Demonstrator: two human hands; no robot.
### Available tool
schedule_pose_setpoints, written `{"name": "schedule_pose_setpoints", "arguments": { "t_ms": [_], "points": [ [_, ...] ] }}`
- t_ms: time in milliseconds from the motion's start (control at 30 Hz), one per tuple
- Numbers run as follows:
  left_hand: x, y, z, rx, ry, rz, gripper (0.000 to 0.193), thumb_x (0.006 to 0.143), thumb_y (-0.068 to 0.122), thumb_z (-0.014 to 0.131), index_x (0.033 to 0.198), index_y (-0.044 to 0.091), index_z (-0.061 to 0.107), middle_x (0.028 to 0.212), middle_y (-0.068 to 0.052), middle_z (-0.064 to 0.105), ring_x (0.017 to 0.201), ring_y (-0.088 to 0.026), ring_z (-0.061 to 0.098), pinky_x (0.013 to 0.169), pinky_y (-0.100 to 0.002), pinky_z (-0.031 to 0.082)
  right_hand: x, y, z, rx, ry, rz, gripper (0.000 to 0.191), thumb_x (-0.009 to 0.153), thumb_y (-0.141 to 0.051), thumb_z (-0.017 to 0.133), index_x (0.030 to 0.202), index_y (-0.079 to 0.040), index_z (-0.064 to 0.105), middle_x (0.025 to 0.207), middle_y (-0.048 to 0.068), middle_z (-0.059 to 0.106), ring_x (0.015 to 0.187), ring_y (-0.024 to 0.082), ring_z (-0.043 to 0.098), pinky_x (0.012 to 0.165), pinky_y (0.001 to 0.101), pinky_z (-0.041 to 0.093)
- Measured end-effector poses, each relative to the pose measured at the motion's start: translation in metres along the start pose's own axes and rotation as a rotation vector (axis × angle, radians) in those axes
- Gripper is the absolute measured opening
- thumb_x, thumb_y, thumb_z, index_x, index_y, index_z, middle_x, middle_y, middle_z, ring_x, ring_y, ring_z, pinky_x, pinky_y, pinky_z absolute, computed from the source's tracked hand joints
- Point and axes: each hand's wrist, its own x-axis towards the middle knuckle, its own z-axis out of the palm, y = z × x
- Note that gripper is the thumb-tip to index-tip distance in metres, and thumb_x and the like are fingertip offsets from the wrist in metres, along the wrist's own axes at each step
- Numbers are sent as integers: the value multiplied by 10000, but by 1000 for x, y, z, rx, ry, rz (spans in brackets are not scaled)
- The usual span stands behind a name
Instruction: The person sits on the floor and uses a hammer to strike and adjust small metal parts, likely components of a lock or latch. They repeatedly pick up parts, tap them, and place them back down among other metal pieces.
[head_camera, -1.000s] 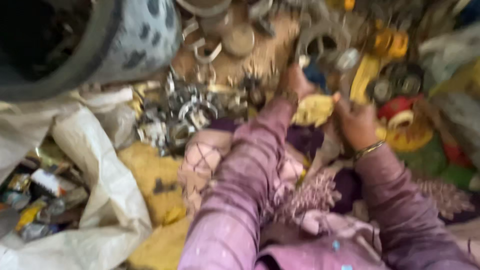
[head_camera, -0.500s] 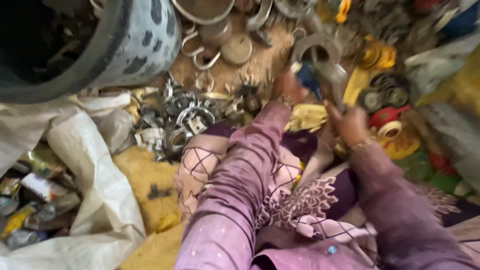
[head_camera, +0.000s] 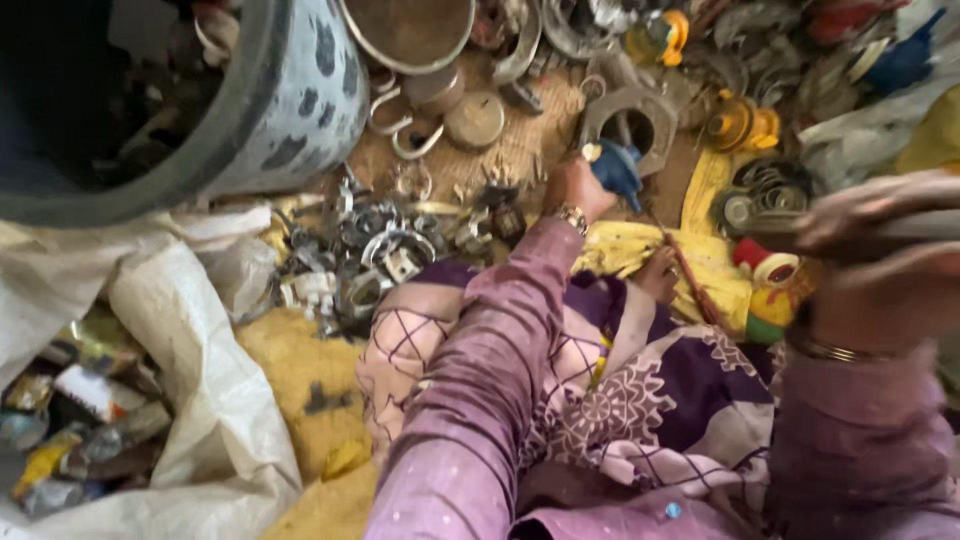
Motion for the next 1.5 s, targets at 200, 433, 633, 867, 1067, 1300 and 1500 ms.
{"name": "schedule_pose_setpoints", "arguments": {
  "t_ms": [200,433,633,867,1067,1300,1500],
  "points": [
    [-4,-2,6,13,-12,49,526,535,334,917,928,33,740,902,-226,745,864,-369,743,775,-450,609,-29,62,93,-545,-453,676,499,955,-461,767,864,27,725,608,156,643,495,272,617,491,422,482],
    [2,5,-4,-38,13,75,573,551,334,919,999,32,728,917,-226,749,860,-365,746,777,-444,611,-31,34,38,-165,-205,128,303,995,-249,723,1184,-13,701,978,62,724,798,110,637,676,309,514],
    [-5,6,-4,-13,6,77,518,536,306,916,946,43,742,936,-212,759,888,-351,752,801,-431,613,6,-2,-14,237,-64,137,420,1111,-461,595,1022,-54,648,777,105,623,635,177,595,638,322,496],
    [-4,10,-1,156,-152,46,452,628,343,900,949,58,762,973,-210,761,949,-357,744,855,-438,606,-27,68,88,-587,-467,638,473,981,-429,757,953,41,717,683,167,662,563,220,618,557,391,488],
    [-5,0,7,80,-123,6,645,533,296,920,1074,50,670,1041,-216,730,1005,-369,714,880,-444,582,-27,46,79,-72,-311,492,363,1093,-331,730,1002,19,713,773,27,617,643,94,516,544,320,415],
    [6,-5,12,-280,29,59,857,426,261,941,1180,53,589,1101,-206,715,1056,-364,701,910,-438,568,-21,6,27,-66,-85,344,408,1146,-311,667,910,21,646,713,20,610,609,80,581,596,279,461],
    [14,-21,-12,-265,-82,-70,696,589,242,878,1225,43,677,1082,-178,759,1042,-335,739,921,-424,589,-46,31,32,106,-30,440,510,1251,-337,611,897,30,601,761,39,599,631,96,526,573,260,421]
  ]
}}
